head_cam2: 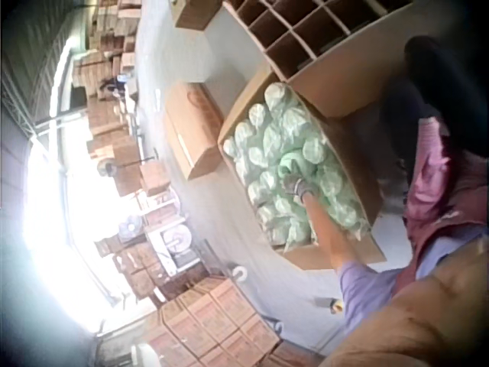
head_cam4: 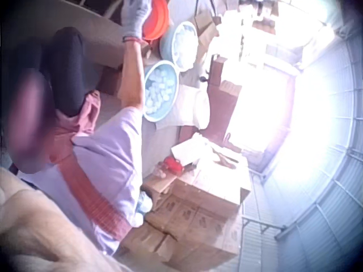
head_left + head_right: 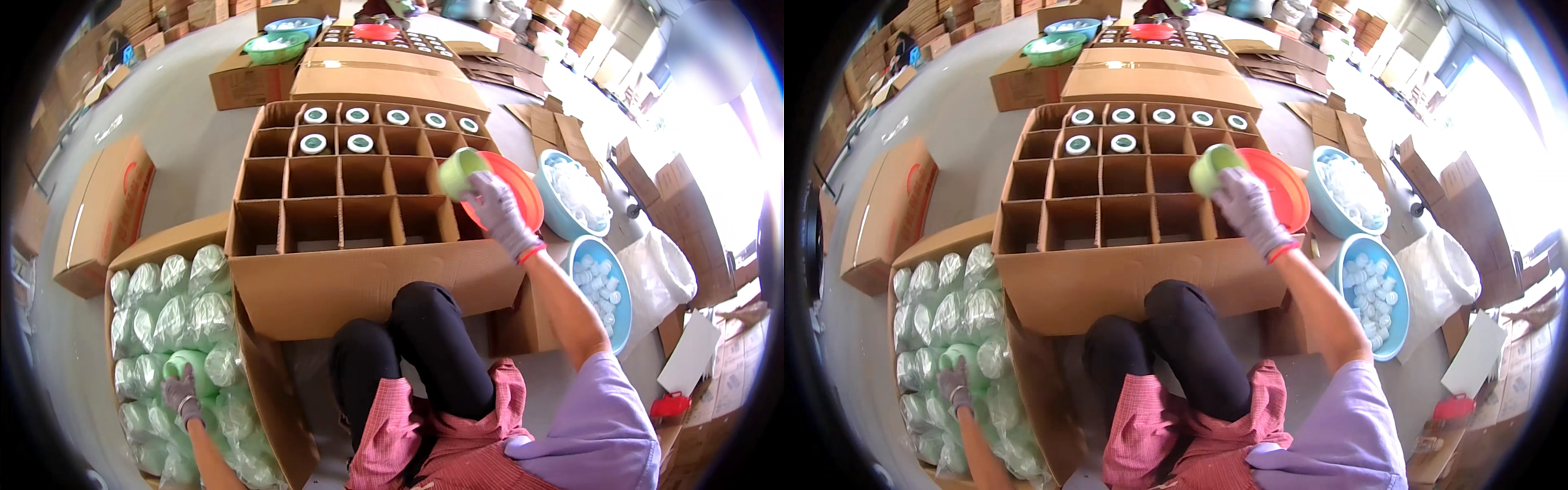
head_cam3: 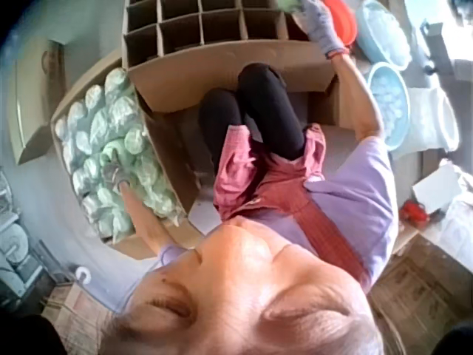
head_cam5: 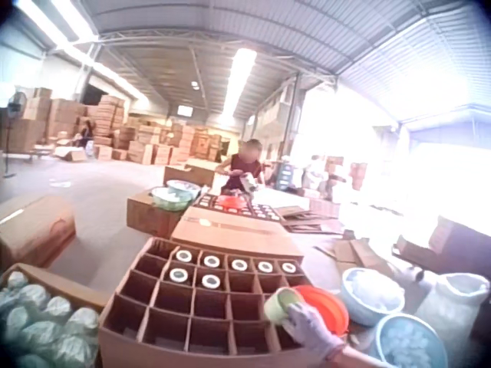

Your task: The person assembles light green thermos flasks by inserting a black rubber seal, placing a lid, and attaching a red stopper. They then wrap each completed flask in a plastic bag and place it into a cardboard box.

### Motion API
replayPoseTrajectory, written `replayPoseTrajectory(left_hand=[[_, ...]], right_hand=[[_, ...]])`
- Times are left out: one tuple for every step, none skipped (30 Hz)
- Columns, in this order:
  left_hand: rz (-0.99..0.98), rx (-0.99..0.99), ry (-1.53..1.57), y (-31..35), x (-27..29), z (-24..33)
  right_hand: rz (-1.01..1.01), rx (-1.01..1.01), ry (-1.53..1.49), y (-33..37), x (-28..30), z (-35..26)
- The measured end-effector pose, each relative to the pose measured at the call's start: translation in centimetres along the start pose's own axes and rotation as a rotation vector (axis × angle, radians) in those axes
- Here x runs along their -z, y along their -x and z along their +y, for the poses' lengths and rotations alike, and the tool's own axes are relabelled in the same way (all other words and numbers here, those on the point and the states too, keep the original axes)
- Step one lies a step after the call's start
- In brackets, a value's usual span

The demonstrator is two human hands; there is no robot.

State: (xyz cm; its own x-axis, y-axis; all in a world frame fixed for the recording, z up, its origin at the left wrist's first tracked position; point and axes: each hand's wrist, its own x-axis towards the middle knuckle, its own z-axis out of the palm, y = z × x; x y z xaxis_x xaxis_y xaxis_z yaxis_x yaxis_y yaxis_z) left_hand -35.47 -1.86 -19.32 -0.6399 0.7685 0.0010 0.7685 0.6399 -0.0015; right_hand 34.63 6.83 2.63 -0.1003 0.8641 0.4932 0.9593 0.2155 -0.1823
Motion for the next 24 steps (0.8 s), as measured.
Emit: replayPoseTrajectory(left_hand=[[0.045, -0.007, 0.049, 0.0, 2.0, -0.5], [0.089, -0.012, 0.102, -0.1, 3.9, -0.9], [0.124, -0.031, 0.191, -0.6, 5.2, -2.2], [0.162, -0.052, 0.281, -1.1, 6.9, -3.5], [0.429, -0.323, 0.427, 1.8, 10.8, -0.3], [0.299, -0.216, 0.7, 4.0, 14.8, -0.5], [0.453, -0.248, 0.724, 5.5, 17.6, -1.9], [0.595, -0.29, 0.752, 6.9, 19.7, -2.3], [0.508, -0.294, 0.921, 8.6, 21.4, -2.0], [0.433, -0.292, 1.083, 10.7, 23.8, -1.0], [0.365, -0.291, 1.242, 12.9, 26.2, 0.6], [0.355, -0.201, 1.313, 15.1, 27.8, 3.1], [0.328, -0.176, 1.374, 14.9, 26.7, 2.7], [0.336, -0.194, 1.441, 16.3, 26.5, 5.3], [0.19, -0.324, 1.465, 18.6, 28.1, 8.1], [0.293, -0.423, 1.254, 19.6, 27.6, 8.7], [0.149, -0.405, 1.559, 22.1, 28.1, 11.3], [0.125, -0.537, 1.557, 23.2, 28.1, 12.4], [0.097, -0.662, 1.555, 24.2, 28.0, 13.3], [0.075, -0.744, 1.563, 25.1, 27.4, 13.7], [0.054, -0.813, 1.563, 26.0, 27.0, 14.2], [0.022, -0.884, 1.57, 26.9, 26.6, 14.8], [-0.046, -0.863, 1.573, 27.6, 27.0, 15.4], [-0.114, -0.84, 1.569, 28.1, 28.0, 16.0]], right_hand=[[0.024, -0.059, 0.079, 0.4, 0.4, 3.5], [0.046, -0.115, 0.16, 0.8, 0.7, 6.6], [-0.01, -0.16, 0.226, 0.9, 1.0, 9.0], [-0.065, -0.205, 0.29, 0.9, 1.0, 11.3], [-0.157, -0.294, 0.35, 2.2, 1.3, 15.1], [-0.085, -0.202, 0.464, 1.6, 0.6, 14.2], [-0.005, -0.103, 0.572, 0.4, 0.2, 12.0], [0.074, -0.013, 0.694, -0.4, 0.2, 10.7], [0.105, 0.094, 0.759, -1.4, -0.5, 10.7], [-0.058, 0.059, 0.689, -2.0, -1.1, 10.0], [-0.216, 0.034, 0.611, -2.3, -1.9, 9.1], [-0.372, 0.025, 0.527, -2.7, -3.1, 7.8], [-0.389, 0.011, 0.479, -2.2, -4.4, 8.4], [-0.416, -0.01, 0.453, -1.4, -5.4, 9.9], [-0.418, -0.075, 0.406, -1.1, -5.8, 10.0], [-0.414, -0.136, 0.35, -1.2, -6.1, 9.7], [-0.378, -0.102, 0.345, -1.0, -6.0, 10.4], [-0.343, -0.067, 0.338, -1.0, -5.9, 10.6], [-0.261, -0.063, 0.233, -1.1, -5.4, 10.2], [-0.095, -0.061, 0.146, -1.4, -4.1, 9.6], [0.07, -0.061, 0.059, -1.6, -2.9, 9.2], [0.231, -0.065, -0.019, -1.5, -1.0, 8.9], [0.26, -0.181, -0.282, -1.3, 1.0, 8.4], [0.284, -0.299, -0.55, -1.0, 3.0, 7.7]])
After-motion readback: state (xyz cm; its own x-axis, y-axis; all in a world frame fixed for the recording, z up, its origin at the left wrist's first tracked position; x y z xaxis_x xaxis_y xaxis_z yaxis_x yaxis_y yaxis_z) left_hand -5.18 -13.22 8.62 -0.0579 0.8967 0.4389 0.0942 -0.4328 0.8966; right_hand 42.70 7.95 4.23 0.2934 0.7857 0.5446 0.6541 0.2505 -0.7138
